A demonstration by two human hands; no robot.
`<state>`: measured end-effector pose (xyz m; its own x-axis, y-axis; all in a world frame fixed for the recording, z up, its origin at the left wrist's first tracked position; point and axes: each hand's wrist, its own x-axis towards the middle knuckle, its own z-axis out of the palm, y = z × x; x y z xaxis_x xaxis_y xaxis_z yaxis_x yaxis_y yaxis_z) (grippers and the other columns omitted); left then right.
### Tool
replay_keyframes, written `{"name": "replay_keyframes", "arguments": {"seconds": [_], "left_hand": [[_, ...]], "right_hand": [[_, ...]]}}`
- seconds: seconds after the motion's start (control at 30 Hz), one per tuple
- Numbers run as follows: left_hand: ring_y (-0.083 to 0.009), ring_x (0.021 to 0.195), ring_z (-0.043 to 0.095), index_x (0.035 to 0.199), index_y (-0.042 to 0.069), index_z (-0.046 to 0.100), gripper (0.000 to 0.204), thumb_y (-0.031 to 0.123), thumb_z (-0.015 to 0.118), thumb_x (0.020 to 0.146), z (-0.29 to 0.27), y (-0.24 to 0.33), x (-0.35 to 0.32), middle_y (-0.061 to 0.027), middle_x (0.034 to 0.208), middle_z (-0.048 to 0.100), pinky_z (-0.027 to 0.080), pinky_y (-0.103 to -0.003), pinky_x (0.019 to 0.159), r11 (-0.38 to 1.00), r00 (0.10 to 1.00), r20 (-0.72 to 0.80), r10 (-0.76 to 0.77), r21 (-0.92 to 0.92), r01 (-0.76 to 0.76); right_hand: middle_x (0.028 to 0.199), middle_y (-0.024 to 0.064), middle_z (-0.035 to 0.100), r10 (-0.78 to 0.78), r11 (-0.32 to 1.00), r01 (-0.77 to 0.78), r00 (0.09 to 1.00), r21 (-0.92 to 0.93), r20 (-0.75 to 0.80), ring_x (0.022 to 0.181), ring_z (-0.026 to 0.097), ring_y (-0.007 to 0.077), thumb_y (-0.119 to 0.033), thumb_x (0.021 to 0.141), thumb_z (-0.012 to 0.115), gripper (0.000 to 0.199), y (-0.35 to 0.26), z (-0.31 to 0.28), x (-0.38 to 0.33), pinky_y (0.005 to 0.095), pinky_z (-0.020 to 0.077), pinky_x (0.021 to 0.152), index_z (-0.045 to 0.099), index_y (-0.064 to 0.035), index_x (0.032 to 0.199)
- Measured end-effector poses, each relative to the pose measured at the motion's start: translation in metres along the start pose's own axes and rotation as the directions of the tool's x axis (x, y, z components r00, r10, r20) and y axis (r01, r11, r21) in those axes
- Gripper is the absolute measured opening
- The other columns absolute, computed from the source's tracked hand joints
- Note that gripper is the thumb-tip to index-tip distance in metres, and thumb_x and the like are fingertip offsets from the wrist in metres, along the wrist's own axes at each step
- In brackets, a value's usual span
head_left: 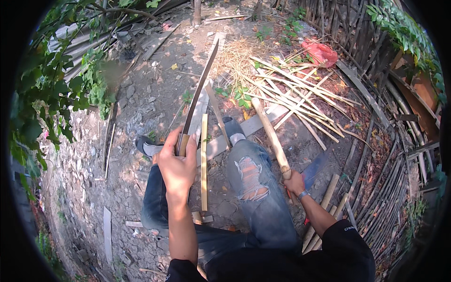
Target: The person sits on the ground and uses a machete and a wooden mallet to split bamboo stalks into thin strips. They repeatedly position the bamboo, strike it with the mallet to drive the blade, and separate the resulting pieces.
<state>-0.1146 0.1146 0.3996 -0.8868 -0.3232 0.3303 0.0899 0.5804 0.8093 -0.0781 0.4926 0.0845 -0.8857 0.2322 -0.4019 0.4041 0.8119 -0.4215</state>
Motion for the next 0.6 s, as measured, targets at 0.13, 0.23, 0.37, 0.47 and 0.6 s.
{"name": "replay_keyframes", "arguments": {"seconds": [0.13,0.23,0.37,0.47,0.6], "left_hand": [[-0.0084,0.081,0.06,0.121,-0.007,0.066,0.031,0.012,0.07,0.097,-0.005,0.0,-0.003,-0.0055,0.091,0.069,0.05,-0.025,0.073,1.0,1.0,-0.022,0.002,0.025,-0.002],[-0.0104,0.077,0.06,0.118,-0.006,0.068,0.031,0.015,0.072,0.096,-0.008,0.001,-0.009,-0.0075,0.085,0.069,0.05,-0.028,0.071,0.994,0.998,-0.05,0.049,0.101,-0.044],[-0.0098,0.064,0.055,0.113,-0.005,0.069,0.028,0.015,0.073,0.094,-0.009,-0.002,-0.003,-0.0057,0.07,0.063,0.047,-0.029,0.063,0.985,0.984,-0.119,0.134,0.127,-0.119],[-0.0129,0.07,0.058,0.116,-0.007,0.068,0.033,0.018,0.073,0.095,-0.013,0.007,-0.001,-0.0089,0.076,0.066,0.05,-0.031,0.069,0.993,0.995,-0.082,0.057,0.111,-0.048],[-0.0169,0.069,0.062,0.116,-0.005,0.069,0.032,0.018,0.073,0.094,-0.011,-0.003,-0.004,-0.0114,0.077,0.068,0.051,-0.033,0.071,0.991,0.997,-0.06,0.054,0.124,-0.047]], "right_hand": [[0.099,0.0268,0.074,0.012,0.999,-0.017,0.989,-0.033,-0.145,0.096,0.072,0.0438,-0.024,0.074,0.077,0.047,0.008,0.005,-0.018,0.0513,0.0559,0.086,0.064,-0.0005,0.113],[0.098,0.0268,0.073,-0.019,0.996,0.014,0.998,0.083,0.061,0.092,0.072,0.0439,-0.024,0.073,0.078,0.049,-0.001,-0.024,0.014,0.0482,0.0564,0.084,0.063,0.0005,0.114],[0.108,0.0292,0.071,-0.081,0.9,0.212,0.939,0.38,-0.334,0.094,0.071,0.0435,-0.022,0.072,0.078,0.059,-0.039,-0.035,0.034,0.0448,0.0552,0.082,0.062,0.0047,0.123],[0.115,0.0304,0.07,0.042,0.933,0.122,0.896,0.337,-0.441,0.103,0.07,0.0434,-0.02,0.075,0.076,0.053,-0.008,-0.007,0.061,0.0452,0.0549,0.086,0.066,0.0048,0.121],[0.108,0.0301,0.071,0.206,0.965,-0.18,0.97,0.193,-0.126,0.102,0.071,0.0436,-0.015,0.076,0.076,0.045,0.021,-0.02,0.083,0.0463,0.0561,0.089,0.067,0.0066,0.114]]}}
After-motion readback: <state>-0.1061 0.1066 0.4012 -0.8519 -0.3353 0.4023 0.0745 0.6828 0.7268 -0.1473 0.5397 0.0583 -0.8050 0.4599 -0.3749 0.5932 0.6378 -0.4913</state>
